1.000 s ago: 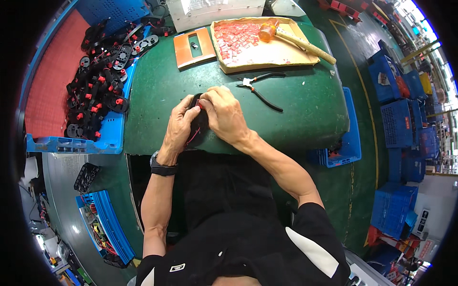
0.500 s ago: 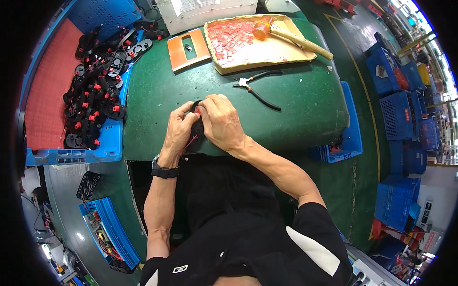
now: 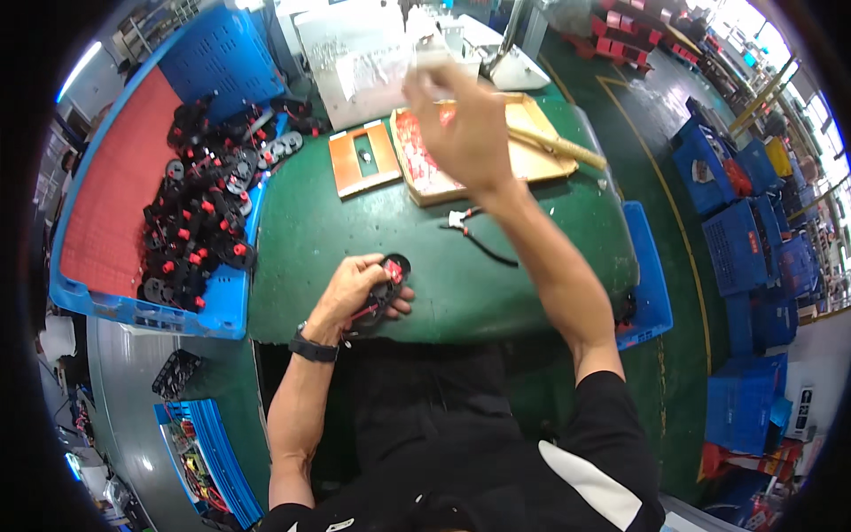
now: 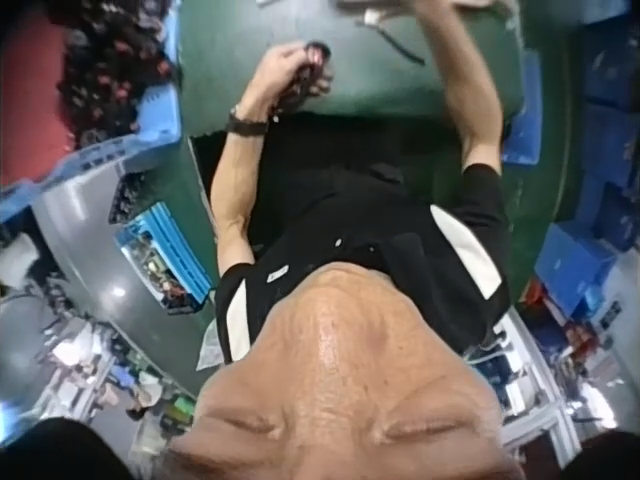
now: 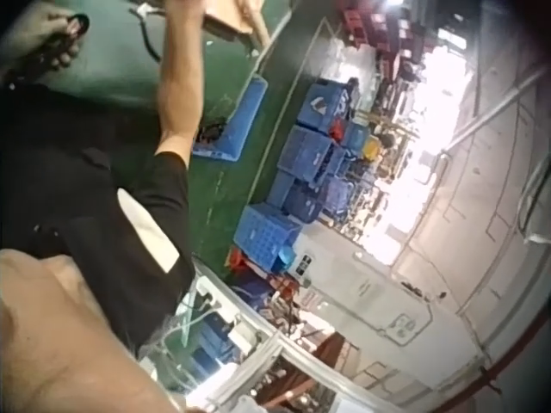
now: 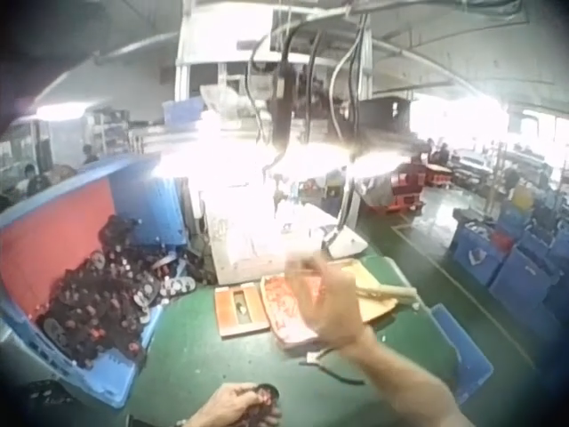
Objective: The person is assembling small electronic components at a workbench, connecting wires and using a power tool to secure parts.
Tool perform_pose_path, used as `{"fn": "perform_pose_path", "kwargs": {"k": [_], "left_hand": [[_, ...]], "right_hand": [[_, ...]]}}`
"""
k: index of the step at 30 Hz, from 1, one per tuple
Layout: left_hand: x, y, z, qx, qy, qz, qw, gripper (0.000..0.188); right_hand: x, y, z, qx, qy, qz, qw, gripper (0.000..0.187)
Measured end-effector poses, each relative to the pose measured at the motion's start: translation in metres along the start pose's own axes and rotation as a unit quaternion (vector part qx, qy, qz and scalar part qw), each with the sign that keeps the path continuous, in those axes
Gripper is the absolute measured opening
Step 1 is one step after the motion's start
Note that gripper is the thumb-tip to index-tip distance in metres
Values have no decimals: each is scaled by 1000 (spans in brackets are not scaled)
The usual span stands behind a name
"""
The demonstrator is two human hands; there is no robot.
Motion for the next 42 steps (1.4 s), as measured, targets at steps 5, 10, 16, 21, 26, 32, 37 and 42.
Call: {"fn": "perform_pose_path", "kwargs": {"k": [5, 10, 16, 21, 26, 32, 37, 42], "left_hand": [[-5, 6, -16, -30, -32, 29, 999, 23], [4, 10, -8, 13, -56, 69, 996, 23], [-5, 10, 0, 22, -68, 67, 995, 21], [-2, 13, 6, 24, -69, 61, 995, 21], [2, 17, 8, 6, -78, 60, 995, 23], [5, 11, 7, 3, -84, 75, 994, 24], [4, 11, 7, 10, -78, 73, 994, 24], [7, 15, 3, 10, -70, 69, 995, 27]], "right_hand": [[-187, 66, 16, -98, 191, 27, 976, 59], [-225, 28, -10, -281, -158, -124, 939, 29], [-146, 45, -29, -603, -152, -121, 773, 13], [-69, -37, 8, -347, -16, -179, 920, 28], [-6, -48, 11, -419, 70, -108, 899, 31], [20, -69, 3, -311, 7, -169, 935, 29], [28, -74, -4, -332, 9, -175, 927, 26], [35, -71, -5, -284, -28, -137, 949, 27]]}}
Point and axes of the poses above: each hand's wrist, its own x-axis away from the middle knuckle, its own z-axis out of the back of the hand, y = z × x, the point moved 2 cm from there along -x, towards the middle knuckle, and after that the axes turned 2 degrees about x, right-handed, at the moved point
